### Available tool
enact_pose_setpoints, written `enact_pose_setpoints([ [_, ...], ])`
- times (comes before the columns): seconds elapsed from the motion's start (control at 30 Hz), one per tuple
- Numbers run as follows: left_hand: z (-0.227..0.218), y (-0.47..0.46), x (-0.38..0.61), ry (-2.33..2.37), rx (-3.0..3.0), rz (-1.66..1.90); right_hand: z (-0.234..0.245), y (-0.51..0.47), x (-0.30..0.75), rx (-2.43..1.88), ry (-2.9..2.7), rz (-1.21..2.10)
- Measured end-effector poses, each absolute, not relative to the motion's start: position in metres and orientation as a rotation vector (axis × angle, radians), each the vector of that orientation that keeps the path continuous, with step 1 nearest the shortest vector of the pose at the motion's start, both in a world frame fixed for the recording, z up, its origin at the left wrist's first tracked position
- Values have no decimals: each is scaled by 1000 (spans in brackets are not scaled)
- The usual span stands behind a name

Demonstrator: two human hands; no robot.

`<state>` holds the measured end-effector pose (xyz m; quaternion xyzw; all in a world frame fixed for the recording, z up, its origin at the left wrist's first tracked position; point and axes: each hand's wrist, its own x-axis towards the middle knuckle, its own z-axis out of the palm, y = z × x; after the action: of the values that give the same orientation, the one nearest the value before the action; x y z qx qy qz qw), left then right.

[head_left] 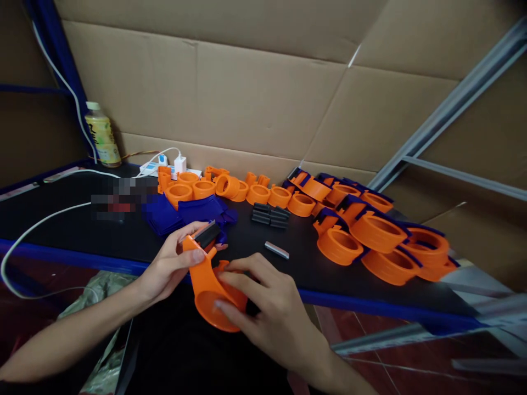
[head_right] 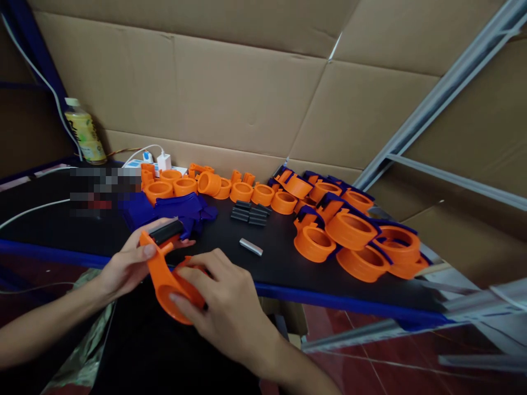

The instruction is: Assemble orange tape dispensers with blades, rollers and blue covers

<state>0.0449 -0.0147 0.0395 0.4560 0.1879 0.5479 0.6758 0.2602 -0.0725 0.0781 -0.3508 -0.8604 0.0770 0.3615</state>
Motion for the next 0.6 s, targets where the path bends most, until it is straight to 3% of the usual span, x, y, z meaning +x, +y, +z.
enact_pose_setpoints([
  [0.13, 39, -15, 47, 341, 1083, 1240, 73, -66, 259, -904, -2038, 367],
  [0.3, 46, -16, 51, 112, 1014, 1134, 75, -48, 260, -982, -1729, 975],
  [0.43, 45, -10, 49, 104, 850, 964, 73, -34, 260, -860, -1827, 1373],
  [0.5, 39, -5, 47, 97, 825, 949, 74, -25, 261, -877, -1858, 1331],
  [0.6, 22, -1, 45, 103, 896, 963, 84, -2, 259, -1025, -1975, 863],
])
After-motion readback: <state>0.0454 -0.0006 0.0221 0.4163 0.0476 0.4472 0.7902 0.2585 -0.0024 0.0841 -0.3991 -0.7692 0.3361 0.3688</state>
